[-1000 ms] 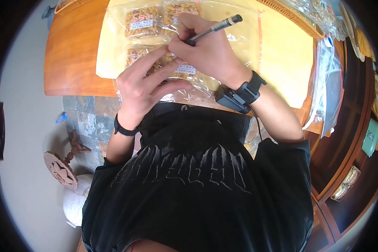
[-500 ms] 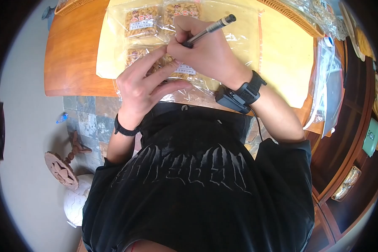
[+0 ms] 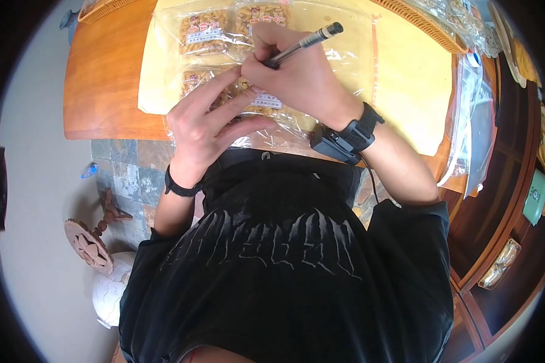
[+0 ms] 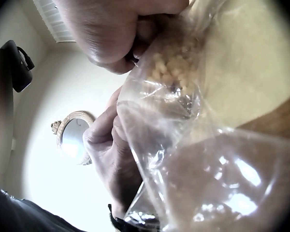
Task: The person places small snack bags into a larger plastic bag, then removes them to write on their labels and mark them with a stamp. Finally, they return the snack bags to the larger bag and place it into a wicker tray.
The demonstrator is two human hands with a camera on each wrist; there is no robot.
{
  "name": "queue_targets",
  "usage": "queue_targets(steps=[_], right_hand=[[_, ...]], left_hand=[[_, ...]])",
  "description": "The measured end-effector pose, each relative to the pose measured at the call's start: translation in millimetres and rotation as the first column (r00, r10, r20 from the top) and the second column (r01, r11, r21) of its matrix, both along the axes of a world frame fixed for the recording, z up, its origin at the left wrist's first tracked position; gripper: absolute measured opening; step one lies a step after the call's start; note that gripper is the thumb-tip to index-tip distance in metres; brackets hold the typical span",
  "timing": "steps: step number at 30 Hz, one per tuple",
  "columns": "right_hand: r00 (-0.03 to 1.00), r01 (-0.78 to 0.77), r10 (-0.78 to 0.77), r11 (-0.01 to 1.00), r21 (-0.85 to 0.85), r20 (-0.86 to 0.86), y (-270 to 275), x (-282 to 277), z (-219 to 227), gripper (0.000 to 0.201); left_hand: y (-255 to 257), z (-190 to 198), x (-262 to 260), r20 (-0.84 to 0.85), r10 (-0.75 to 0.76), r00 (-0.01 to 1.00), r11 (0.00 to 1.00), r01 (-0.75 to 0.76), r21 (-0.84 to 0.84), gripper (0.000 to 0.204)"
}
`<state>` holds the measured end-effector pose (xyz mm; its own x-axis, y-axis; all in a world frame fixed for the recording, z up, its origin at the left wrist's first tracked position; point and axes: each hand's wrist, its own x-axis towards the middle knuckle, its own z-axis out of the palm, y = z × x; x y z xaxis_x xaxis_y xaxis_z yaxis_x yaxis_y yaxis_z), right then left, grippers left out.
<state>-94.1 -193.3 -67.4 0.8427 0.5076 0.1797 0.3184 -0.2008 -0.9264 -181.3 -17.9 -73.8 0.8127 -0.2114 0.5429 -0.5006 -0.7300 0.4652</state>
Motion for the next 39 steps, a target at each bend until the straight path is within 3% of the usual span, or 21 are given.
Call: queue_targets(steps=[6,28,39], right_hand=[[0.998,0.057,-0.056,0.991,0.12,-0.007,0.8,0.2,-2.0,0.026],[0.997,0.07,-0.071,0.997,0.025,0.042,-0.2,-0.9,0.0,0.025],[0.998,0.067,-0.066,0.997,0.039,-0.02,-0.1,-1.1,0.6,0.027]], left_hand=[[-0.2,0.4,0.8,-0.007,-0.013,1.0,1.0,0.013,0.007,0.048],[-0.2,0.7,1.6,0.004,-0.012,1.0,1.0,0.012,0.023,0.047],[-0.1,1.0,1.9,0.005,-0.016,1.0,1.0,0.016,0.024,0.047]])
